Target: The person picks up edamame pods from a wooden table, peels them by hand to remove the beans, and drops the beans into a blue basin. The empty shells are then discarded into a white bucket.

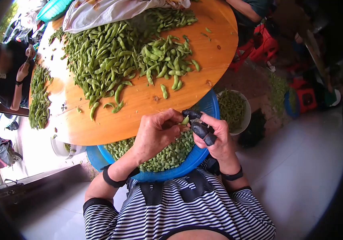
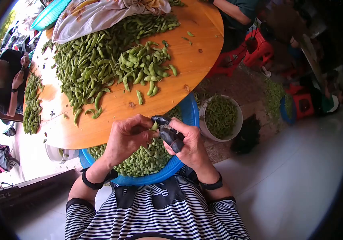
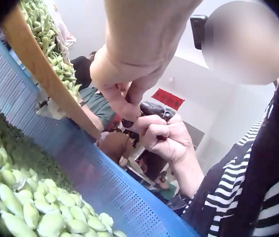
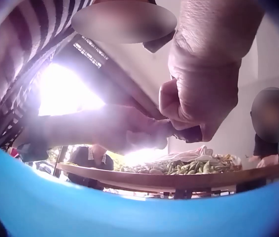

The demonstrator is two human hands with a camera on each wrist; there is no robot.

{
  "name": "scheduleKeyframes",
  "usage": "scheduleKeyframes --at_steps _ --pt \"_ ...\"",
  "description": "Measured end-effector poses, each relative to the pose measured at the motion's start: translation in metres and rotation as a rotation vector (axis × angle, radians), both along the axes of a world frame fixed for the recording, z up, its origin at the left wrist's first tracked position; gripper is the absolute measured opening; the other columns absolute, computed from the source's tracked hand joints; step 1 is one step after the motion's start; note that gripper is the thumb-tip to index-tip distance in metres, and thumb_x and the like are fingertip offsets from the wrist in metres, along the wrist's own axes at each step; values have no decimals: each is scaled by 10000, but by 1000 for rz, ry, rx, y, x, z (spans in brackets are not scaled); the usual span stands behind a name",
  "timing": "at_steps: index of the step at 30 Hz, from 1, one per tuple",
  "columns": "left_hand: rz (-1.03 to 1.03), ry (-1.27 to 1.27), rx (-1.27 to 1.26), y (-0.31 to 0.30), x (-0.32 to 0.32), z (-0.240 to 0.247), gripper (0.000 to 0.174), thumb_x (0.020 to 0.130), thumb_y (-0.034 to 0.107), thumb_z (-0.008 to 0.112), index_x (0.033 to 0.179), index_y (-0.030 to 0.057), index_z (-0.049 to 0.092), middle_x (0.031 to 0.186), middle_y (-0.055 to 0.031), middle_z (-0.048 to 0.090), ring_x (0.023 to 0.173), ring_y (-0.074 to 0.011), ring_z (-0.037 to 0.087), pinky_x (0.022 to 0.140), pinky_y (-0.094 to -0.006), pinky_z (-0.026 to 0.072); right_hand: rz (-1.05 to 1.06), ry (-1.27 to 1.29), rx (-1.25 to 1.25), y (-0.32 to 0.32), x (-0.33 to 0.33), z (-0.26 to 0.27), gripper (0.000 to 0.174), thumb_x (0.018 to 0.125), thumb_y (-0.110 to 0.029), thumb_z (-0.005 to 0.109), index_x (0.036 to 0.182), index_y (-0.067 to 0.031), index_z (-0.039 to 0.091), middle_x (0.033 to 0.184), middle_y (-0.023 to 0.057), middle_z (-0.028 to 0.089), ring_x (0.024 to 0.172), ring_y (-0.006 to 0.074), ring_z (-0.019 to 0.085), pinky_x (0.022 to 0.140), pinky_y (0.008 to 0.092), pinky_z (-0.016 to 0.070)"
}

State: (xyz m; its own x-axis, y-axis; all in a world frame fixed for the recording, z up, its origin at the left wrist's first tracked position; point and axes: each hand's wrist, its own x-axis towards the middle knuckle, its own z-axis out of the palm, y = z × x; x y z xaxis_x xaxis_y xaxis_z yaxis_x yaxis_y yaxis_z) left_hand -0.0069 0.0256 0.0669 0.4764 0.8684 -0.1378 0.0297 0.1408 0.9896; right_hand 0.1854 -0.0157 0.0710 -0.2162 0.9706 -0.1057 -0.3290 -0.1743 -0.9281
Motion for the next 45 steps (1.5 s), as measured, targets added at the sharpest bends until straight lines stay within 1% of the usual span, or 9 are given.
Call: scheduleKeyframes --at_steps 13,16,18,20,23,28,36,39,45 --pt "39 67 -129 0 4 -1 88 827 52 740 838 -7 677 623 -15 619 538 -47 536 488 -212 426 40 -493 435 5 16 -7 139 716 -60 631 775 24 537 702 66 436 657 154 433 608 305 374" --pt "-22 -124 -356 -1 3 -1 90 842 58 733 827 5 662 660 -45 644 534 -79 576 457 -208 434 21 -389 229 0 16 -10 112 797 -83 598 825 24 580 650 44 453 590 120 420 543 272 350" --pt "-57 -263 -510 -2 4 -4 88 846 55 728 829 12 653 682 -62 657 534 -100 597 441 -207 441 110 283 -204 -1 17 -11 193 917 -150 548 900 35 599 607 7 455 503 71 379 468 228 304" --pt "-70 -641 -758 -8 8 -12 80 840 27 721 853 21 643 713 -79 667 530 -131 618 416 -214 452 85 250 -144 -1 14 -13 320 986 -257 518 964 53 591 580 -27 438 450 33 338 423 194 265" --pt "-18 -561 -624 -15 14 -11 102 844 31 721 844 28 618 726 -53 657 564 -109 611 454 -202 455 116 280 -112 -1 14 -10 339 982 -284 533 938 47 594 617 -30 451 475 42 361 443 199 288" --pt "115 -236 -286 -23 12 -10 131 858 85 727 887 33 611 723 -32 648 584 -93 604 485 -210 450 -29 -481 267 -5 8 -7 159 830 -116 631 831 25 557 724 23 440 604 100 438 526 250 357" --pt "-93 -23 -313 -7 0 -4 248 999 217 544 955 -16 614 739 -50 642 580 -91 573 516 -222 445 -4 -415 93 -7 7 -15 155 740 -50 625 811 26 510 742 81 430 655 188 480 576 299 392" --pt "-122 -54 -305 -8 4 -4 236 1019 204 498 1018 -22 570 723 -23 581 576 -76 506 531 -211 414 -203 -868 510 -10 -8 -11 224 681 -14 606 882 16 511 820 164 437 725 379 505 610 409 426" --pt "69 -14 -290 -26 24 -11 234 973 96 409 1149 -11 521 734 17 466 604 -62 426 531 -205 369 -254 -933 530 -17 -22 -15 249 668 19 614 893 7 507 844 163 431 722 374 511 615 425 421"
